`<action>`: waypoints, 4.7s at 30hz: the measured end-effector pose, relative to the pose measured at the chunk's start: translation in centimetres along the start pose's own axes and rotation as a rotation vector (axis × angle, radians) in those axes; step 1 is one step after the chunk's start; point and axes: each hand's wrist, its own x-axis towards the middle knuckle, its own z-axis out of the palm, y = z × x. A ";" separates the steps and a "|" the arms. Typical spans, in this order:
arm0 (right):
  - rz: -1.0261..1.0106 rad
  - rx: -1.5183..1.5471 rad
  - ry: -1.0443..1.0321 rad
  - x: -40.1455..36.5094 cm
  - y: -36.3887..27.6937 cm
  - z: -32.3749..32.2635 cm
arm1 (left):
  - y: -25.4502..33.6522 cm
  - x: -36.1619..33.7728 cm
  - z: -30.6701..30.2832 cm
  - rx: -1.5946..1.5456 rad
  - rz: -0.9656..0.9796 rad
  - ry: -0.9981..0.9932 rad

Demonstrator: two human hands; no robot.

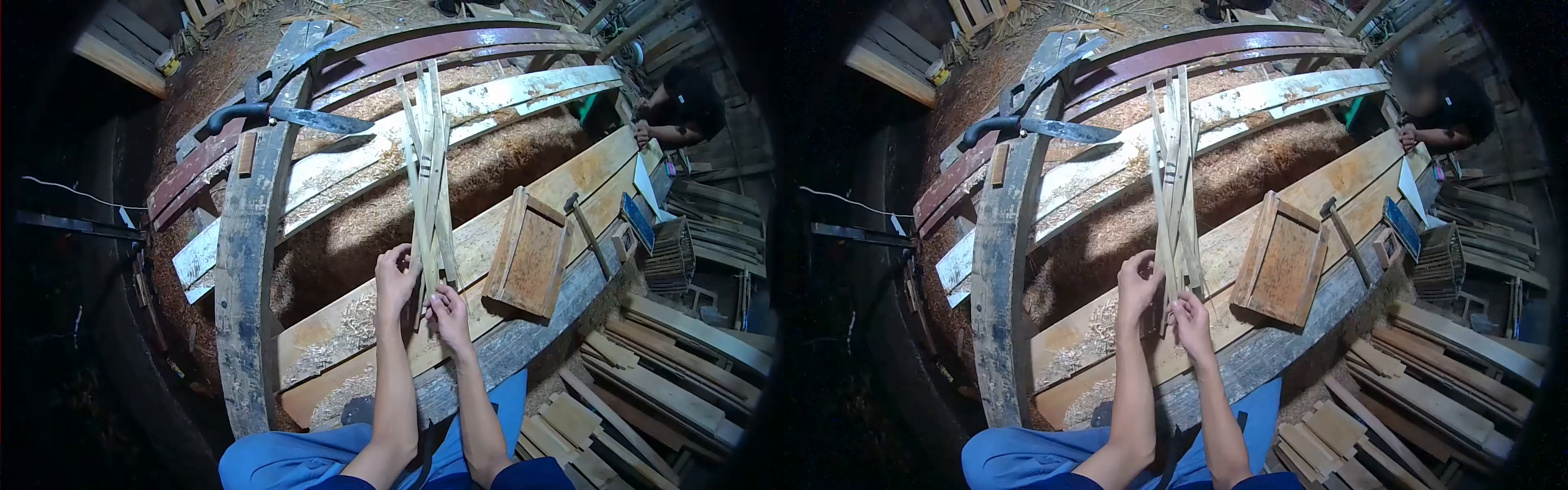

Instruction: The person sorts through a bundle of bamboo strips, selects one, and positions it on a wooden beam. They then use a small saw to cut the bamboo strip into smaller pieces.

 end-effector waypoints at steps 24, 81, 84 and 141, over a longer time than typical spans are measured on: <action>-0.198 -0.208 0.250 -3.5 1.2 3.6 | -1.3 -1.8 -1.4 -0.659 -0.297 -0.275; -0.265 -1.030 0.339 -2.5 1.0 4.8 | -4.0 0.1 -1.8 -0.170 -0.175 -0.058; -0.188 -0.485 0.221 -1.7 -0.2 4.3 | -4.7 -0.2 -1.7 -0.080 -0.100 -0.078; -0.480 -0.621 0.158 -4.1 0.1 11.0 | 0.4 -0.9 -9.0 -0.545 -0.269 -0.013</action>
